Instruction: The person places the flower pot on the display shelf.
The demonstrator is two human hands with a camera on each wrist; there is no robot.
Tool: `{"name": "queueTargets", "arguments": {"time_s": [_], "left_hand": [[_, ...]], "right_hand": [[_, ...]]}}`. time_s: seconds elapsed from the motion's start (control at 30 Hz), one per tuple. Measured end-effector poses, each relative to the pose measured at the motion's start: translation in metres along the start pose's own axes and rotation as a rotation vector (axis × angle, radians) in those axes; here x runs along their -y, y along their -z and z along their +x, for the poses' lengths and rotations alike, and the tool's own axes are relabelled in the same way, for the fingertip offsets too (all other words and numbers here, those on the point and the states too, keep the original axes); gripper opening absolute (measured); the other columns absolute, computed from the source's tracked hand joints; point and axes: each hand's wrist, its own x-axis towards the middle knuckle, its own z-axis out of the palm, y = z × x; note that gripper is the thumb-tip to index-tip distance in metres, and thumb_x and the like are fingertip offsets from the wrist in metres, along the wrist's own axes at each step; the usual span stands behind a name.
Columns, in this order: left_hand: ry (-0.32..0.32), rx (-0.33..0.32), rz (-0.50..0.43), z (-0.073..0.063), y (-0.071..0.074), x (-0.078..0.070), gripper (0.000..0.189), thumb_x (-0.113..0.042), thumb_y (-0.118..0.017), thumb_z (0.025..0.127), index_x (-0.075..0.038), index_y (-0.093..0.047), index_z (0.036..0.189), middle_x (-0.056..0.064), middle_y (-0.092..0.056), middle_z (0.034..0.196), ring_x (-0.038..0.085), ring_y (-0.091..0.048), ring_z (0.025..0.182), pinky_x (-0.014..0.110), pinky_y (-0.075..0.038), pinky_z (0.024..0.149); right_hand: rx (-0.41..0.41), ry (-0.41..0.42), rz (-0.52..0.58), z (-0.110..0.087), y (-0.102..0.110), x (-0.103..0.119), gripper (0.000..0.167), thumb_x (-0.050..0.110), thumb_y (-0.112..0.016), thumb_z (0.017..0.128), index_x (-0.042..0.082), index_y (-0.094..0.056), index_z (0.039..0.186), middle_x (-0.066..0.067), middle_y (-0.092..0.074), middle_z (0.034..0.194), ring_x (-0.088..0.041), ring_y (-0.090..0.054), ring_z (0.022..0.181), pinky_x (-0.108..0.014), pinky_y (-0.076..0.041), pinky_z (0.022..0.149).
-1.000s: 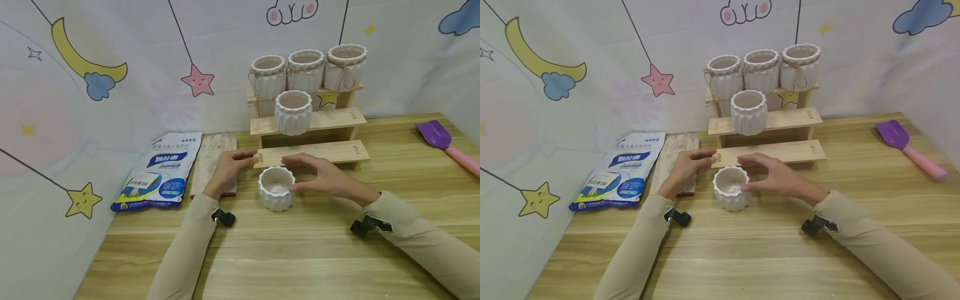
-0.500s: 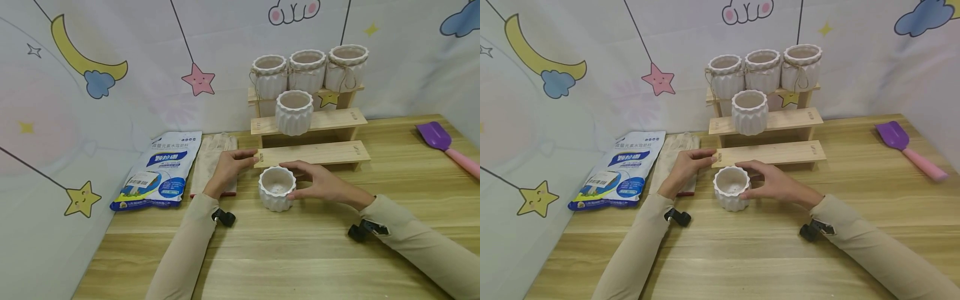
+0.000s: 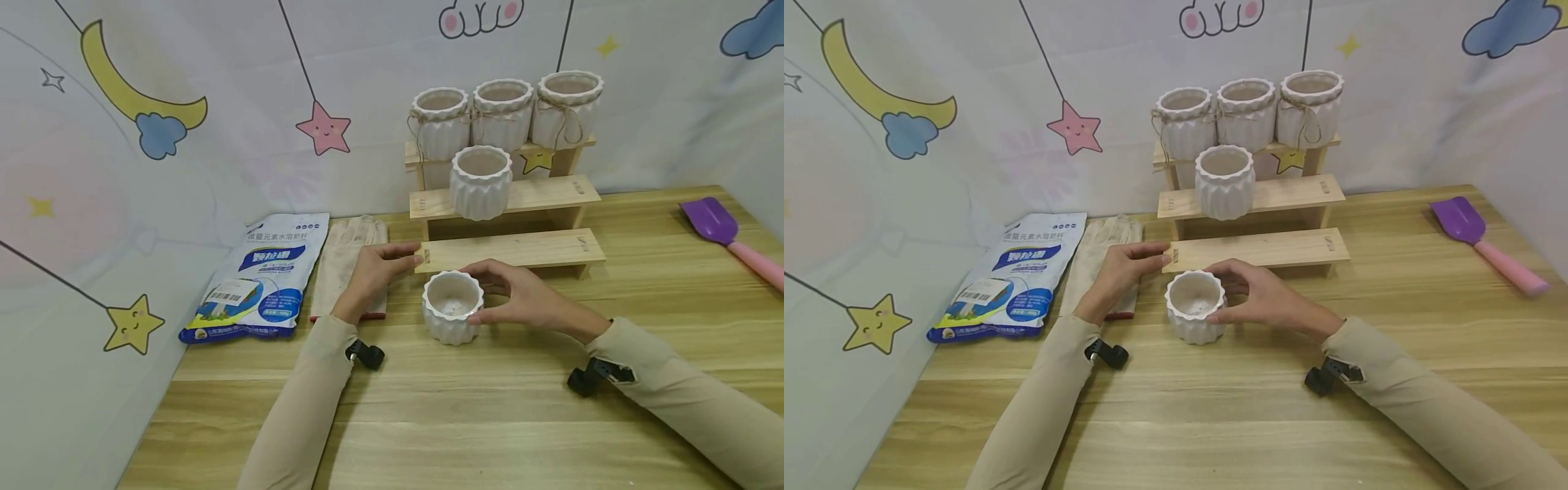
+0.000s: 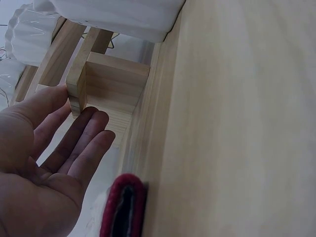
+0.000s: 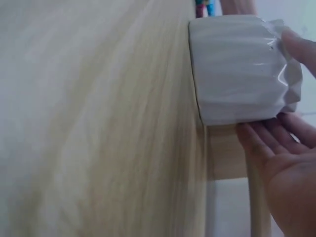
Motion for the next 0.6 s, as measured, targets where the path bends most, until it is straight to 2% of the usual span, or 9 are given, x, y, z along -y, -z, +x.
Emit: {"name": "queueTargets", "arguments": {"time_s": [0.2, 0.6], "left_hand": [[0.002, 0.0, 0.003, -0.0006, 0.0001, -0.0009, 0.031, -0.017, -0.085, 0.093, -0.008, -0.081, 0.123, 0.002, -0.077, 0.123, 0.017, -0.069, 0.118, 0.032, -0.054, 0.1], [-0.002, -0.005, 0.026, -0.0006, 0.0008, -0.0012, 0.03, -0.019, -0.085, 0.093, -0.009, -0.082, 0.121, 0.0, -0.079, 0.118, 0.015, -0.068, 0.118, 0.034, -0.053, 0.102]], "right_hand": [[-0.039, 0.02, -0.018, -0.0007, -0.0015, -0.0006, 0.069, 0.003, -0.095, 0.08, -0.001, -0.061, 0.14, -0.019, -0.065, 0.138, -0.036, -0.063, 0.128, -0.032, -0.052, 0.106], [-0.077, 0.033, -0.037, -0.0025, -0.0026, -0.003, 0.068, 0.003, -0.096, 0.078, -0.002, -0.064, 0.138, -0.016, -0.067, 0.135, -0.034, -0.066, 0.125, -0.031, -0.052, 0.105]]}}
